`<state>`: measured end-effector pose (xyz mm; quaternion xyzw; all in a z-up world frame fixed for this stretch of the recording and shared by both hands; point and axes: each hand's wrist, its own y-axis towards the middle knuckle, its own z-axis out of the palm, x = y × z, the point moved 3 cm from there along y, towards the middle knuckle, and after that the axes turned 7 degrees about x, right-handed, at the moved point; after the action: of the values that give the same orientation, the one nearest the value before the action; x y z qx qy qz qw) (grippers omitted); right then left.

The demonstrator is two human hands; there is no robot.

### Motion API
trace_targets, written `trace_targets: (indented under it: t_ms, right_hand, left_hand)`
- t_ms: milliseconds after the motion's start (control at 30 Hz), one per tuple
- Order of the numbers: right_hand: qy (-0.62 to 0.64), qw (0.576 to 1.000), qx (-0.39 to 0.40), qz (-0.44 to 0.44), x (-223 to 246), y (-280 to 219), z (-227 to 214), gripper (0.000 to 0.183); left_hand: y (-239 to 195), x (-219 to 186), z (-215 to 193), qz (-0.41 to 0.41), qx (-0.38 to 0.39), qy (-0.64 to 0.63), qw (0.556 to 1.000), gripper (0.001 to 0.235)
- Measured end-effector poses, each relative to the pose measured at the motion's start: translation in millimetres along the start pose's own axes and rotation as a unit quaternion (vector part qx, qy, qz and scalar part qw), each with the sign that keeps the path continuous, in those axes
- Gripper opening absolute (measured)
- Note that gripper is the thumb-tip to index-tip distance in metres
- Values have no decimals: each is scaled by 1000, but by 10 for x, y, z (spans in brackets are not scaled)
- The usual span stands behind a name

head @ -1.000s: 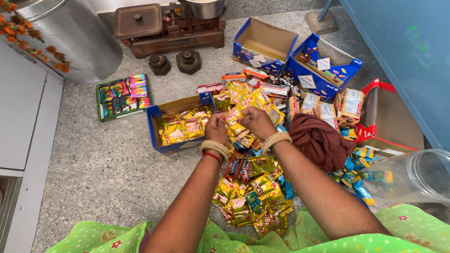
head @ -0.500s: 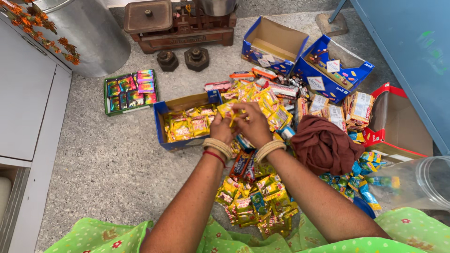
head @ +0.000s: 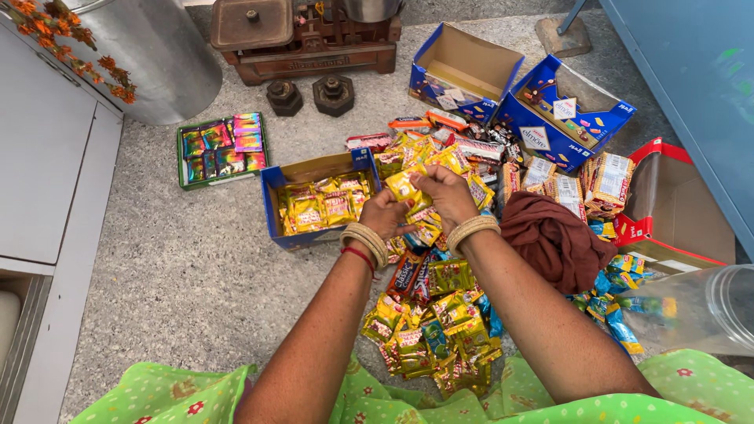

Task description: The person sits on the floor and sorts yellow snack packets from a large pile into a blue cardboard box. They pick up packets one by one and place them neatly inside the box.

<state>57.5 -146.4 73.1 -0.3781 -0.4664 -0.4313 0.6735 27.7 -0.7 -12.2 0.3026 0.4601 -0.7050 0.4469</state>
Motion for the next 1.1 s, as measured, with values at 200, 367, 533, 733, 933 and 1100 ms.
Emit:
trace_targets:
  t_ms: [200,367,533,733,933,1100]
  right_hand:
    - [-17,999,-22,45,-84,72,184,10]
    - [-133,991,26,24,-105,190,617,32]
    - [-267,963,31,15,-80,259,995,62]
    - [-433,899,59,-29,-250,517,1153,41]
    - [-671,732,107,51,-445,765,1046,27]
    - [-771,605,172,101,-553,818,1170,23]
  left_hand:
    - [-15,-101,-363,67,-69,22,995,13]
    - [-220,-346,-738,81,-148,62,984,15]
    - [-441,-684,-915,95,-199,88,971,39]
    - [-450,-675,-1241,113,-269,234,927,43]
    - [-79,-280,-1449,106,-188,443,870,24]
    - [14,-171,-1352,26,-161,466,869,35]
